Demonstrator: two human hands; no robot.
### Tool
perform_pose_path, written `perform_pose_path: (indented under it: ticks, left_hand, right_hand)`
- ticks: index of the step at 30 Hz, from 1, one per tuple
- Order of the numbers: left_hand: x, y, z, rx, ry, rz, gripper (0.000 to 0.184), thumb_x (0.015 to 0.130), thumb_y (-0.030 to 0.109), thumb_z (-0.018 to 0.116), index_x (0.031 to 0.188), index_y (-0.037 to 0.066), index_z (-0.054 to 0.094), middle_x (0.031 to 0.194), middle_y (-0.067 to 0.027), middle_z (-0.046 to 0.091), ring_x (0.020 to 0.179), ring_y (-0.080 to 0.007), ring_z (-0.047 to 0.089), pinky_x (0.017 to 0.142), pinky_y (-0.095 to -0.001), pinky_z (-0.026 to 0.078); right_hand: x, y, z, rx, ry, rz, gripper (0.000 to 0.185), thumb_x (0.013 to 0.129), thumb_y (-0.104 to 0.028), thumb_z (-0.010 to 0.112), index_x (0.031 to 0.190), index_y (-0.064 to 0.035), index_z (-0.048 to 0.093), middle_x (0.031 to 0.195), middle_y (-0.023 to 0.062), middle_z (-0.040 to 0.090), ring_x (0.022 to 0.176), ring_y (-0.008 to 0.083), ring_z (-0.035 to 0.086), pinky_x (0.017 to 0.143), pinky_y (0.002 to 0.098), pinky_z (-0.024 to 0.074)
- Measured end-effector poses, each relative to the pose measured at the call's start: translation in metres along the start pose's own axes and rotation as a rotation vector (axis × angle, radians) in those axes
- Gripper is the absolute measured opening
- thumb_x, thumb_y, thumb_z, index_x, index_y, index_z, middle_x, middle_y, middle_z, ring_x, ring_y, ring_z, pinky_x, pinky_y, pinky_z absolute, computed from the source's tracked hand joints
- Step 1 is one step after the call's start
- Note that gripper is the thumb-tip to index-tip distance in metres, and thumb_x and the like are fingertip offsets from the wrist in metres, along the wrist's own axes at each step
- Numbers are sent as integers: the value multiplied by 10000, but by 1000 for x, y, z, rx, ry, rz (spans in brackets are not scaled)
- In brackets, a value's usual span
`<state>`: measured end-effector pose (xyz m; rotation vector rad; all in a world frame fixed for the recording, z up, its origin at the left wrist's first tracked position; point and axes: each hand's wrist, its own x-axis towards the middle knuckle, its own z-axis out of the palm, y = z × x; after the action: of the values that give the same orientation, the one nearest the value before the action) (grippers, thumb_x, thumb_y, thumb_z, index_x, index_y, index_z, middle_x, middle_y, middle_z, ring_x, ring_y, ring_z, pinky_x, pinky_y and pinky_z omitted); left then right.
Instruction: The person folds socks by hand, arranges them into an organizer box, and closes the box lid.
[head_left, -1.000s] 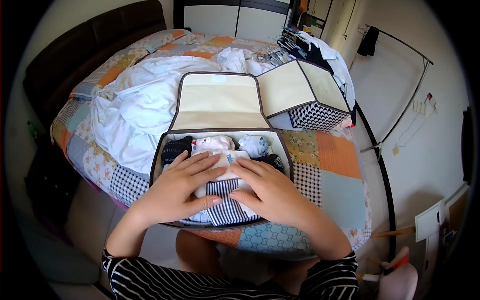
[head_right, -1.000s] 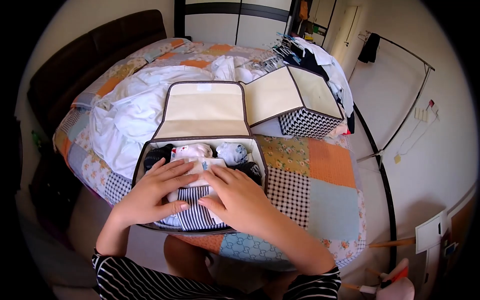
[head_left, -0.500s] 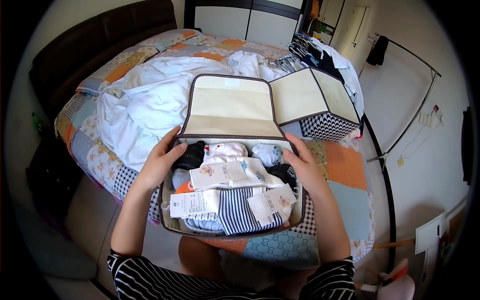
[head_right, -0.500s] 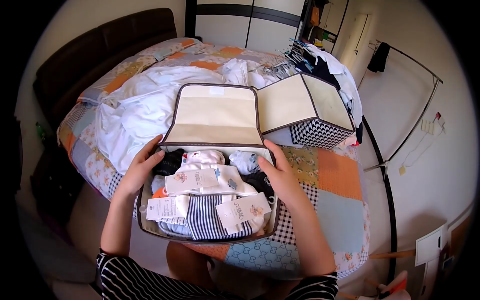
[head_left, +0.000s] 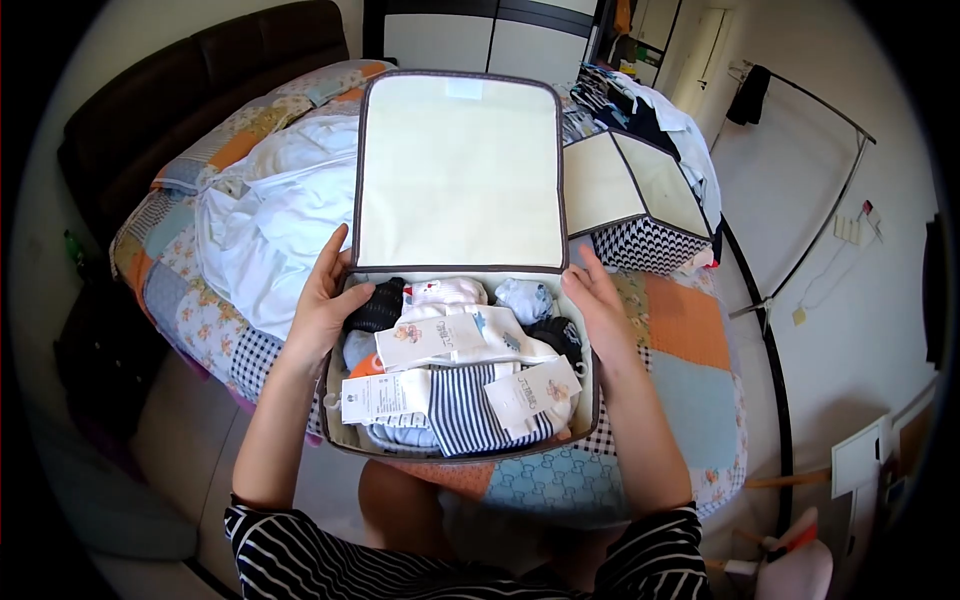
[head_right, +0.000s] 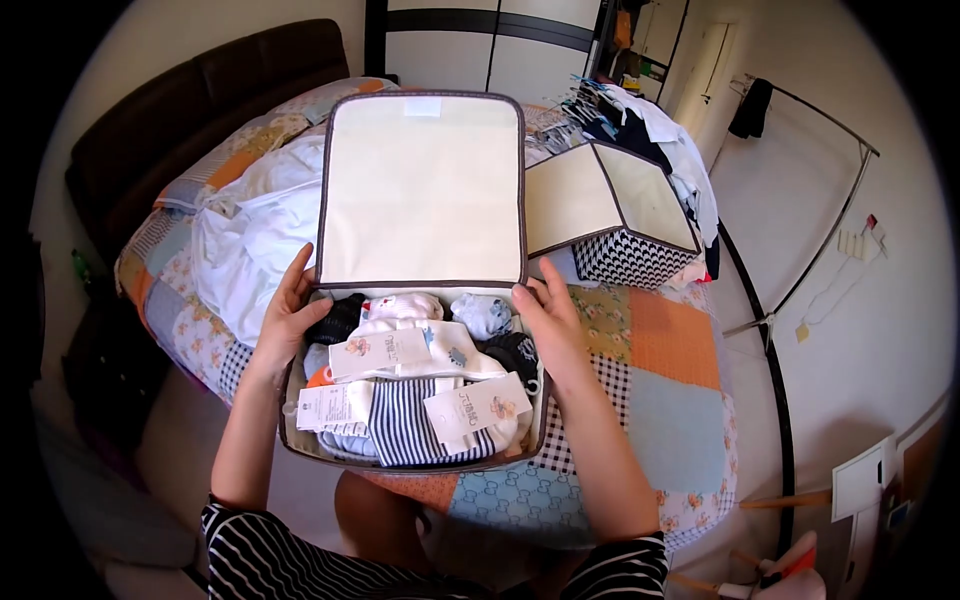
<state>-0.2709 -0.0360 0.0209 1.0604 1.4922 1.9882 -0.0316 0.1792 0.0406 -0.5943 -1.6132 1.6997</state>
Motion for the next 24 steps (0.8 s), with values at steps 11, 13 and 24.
perform_pose_path:
  ticks: [11, 13, 24]
  left_hand:
    - [-3, -21, -14, -520, -7, -15, 565, 1043, 506, 313, 1066, 31, 617, 1249, -123, 587, 1152, -209, 544, 1057, -347, 384]
    - [-14, -11, -7, -423, 26, 54, 529, 1039, 493, 336, 984, 44, 610, 1298, -135, 554, 1210, -234, 506, 1099, -375, 346]
    - [-124, 33, 44, -214, 144, -67, 731, 1021, 483, 312, 1523, -34, 194, 1565, -175, 287, 1436, -253, 305, 1174, -360, 243]
  right_hand:
    - [-12, -5, -7, 212, 12, 112, 783, 1016, -619, 170, 1351, 22, 468, 1297, 133, 566, 1182, 220, 537, 1080, 364, 370]
    - [-35, -14, -7, 159, -93, 1, 786, 1016, -613, 159, 1452, 6, 368, 1425, 152, 470, 1303, 238, 454, 1128, 371, 324]
    - [-136, 3, -11, 237, -145, -24, 610, 1060, -362, 325, 1550, -41, 155, 1583, 107, 254, 1433, 221, 291, 1161, 367, 257]
